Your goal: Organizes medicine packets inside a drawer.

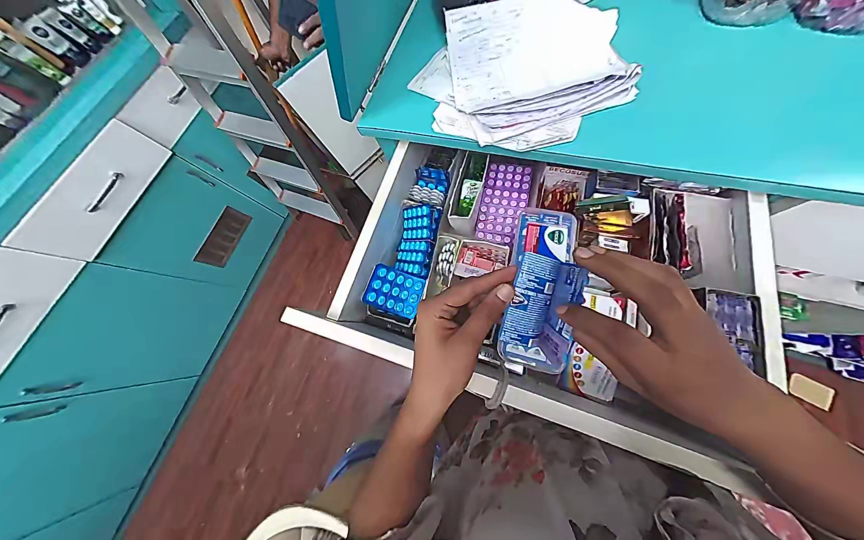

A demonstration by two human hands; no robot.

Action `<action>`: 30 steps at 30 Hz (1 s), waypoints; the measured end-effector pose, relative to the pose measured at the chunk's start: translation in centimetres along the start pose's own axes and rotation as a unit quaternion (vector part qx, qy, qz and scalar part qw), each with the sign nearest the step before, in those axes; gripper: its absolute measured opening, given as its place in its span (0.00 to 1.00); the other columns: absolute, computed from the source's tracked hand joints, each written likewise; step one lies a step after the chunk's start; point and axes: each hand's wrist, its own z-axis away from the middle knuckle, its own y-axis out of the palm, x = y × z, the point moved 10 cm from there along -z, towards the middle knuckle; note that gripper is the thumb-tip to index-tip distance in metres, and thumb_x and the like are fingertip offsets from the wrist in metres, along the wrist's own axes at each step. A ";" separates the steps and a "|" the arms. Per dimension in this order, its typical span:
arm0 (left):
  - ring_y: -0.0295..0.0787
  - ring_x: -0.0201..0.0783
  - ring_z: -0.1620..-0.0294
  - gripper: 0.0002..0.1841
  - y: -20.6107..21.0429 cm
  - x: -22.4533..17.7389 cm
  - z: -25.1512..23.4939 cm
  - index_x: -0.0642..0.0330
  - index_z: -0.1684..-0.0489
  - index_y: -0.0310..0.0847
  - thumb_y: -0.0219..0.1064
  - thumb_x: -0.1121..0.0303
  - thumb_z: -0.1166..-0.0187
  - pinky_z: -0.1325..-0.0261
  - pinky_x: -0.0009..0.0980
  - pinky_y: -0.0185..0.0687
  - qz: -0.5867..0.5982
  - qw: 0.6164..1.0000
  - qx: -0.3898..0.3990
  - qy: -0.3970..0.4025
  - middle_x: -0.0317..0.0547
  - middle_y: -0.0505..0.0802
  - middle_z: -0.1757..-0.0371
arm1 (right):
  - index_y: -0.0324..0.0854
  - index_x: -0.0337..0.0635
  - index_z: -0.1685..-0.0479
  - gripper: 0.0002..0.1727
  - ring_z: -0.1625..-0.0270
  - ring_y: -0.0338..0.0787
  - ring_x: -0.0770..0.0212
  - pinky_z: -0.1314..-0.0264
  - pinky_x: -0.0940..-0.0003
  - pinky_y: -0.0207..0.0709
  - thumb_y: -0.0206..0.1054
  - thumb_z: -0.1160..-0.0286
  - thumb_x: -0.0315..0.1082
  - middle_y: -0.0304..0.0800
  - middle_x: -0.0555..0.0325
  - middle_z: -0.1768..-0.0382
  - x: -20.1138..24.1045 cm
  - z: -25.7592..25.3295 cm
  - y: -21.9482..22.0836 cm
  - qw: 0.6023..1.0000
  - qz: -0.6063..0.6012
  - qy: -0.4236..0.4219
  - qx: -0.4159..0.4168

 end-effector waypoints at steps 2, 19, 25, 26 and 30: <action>0.94 0.26 0.55 0.13 0.0 0.0 0.0 0.70 0.41 0.88 0.63 0.78 0.17 0.46 0.25 0.90 0.005 1.000 0.000 -0.001 0.41 0.97 0.51 | 0.73 0.55 0.33 0.15 0.20 0.73 0.46 0.25 0.55 0.71 0.63 0.15 0.33 0.73 0.45 0.22 0.0 0.0 0.0 1.000 -0.003 0.000 0.001; 0.94 0.30 0.53 0.13 -0.1 0.7 0.4 0.68 0.40 0.88 0.63 0.75 0.16 0.46 0.28 0.90 0.070 0.997 -0.012 -0.019 0.44 0.97 0.49 | 0.73 0.57 0.32 0.16 0.19 0.71 0.51 0.24 0.59 0.69 0.63 0.15 0.33 0.71 0.49 0.21 -0.2 0.4 -0.9 1.000 -0.018 -0.002 -0.026; 0.94 0.30 0.54 0.12 -0.2 0.8 0.6 0.68 0.41 0.88 0.63 0.75 0.16 0.47 0.28 0.90 0.091 0.995 -0.017 -0.032 0.44 0.96 0.50 | 0.74 0.56 0.35 0.15 0.19 0.70 0.54 0.24 0.60 0.68 0.62 0.15 0.32 0.71 0.52 0.22 -0.3 0.6 -1.3 0.999 -0.022 -0.004 -0.046; 0.94 0.30 0.54 0.12 -0.2 0.9 0.6 0.68 0.41 0.88 0.64 0.75 0.16 0.47 0.28 0.90 0.094 0.995 -0.017 -0.034 0.45 0.96 0.50 | 0.74 0.57 0.35 0.15 0.19 0.70 0.54 0.25 0.62 0.69 0.62 0.16 0.32 0.71 0.52 0.22 -0.3 0.6 -1.3 0.999 -0.021 -0.005 -0.048; 0.94 0.30 0.55 0.12 -0.1 1.0 0.6 0.66 0.41 0.89 0.64 0.74 0.16 0.49 0.27 0.91 0.094 0.994 -0.021 -0.044 0.43 0.97 0.51 | 0.75 0.56 0.35 0.14 0.20 0.71 0.54 0.25 0.61 0.69 0.63 0.16 0.32 0.72 0.54 0.22 -0.4 0.8 -1.6 0.998 -0.029 -0.009 -0.055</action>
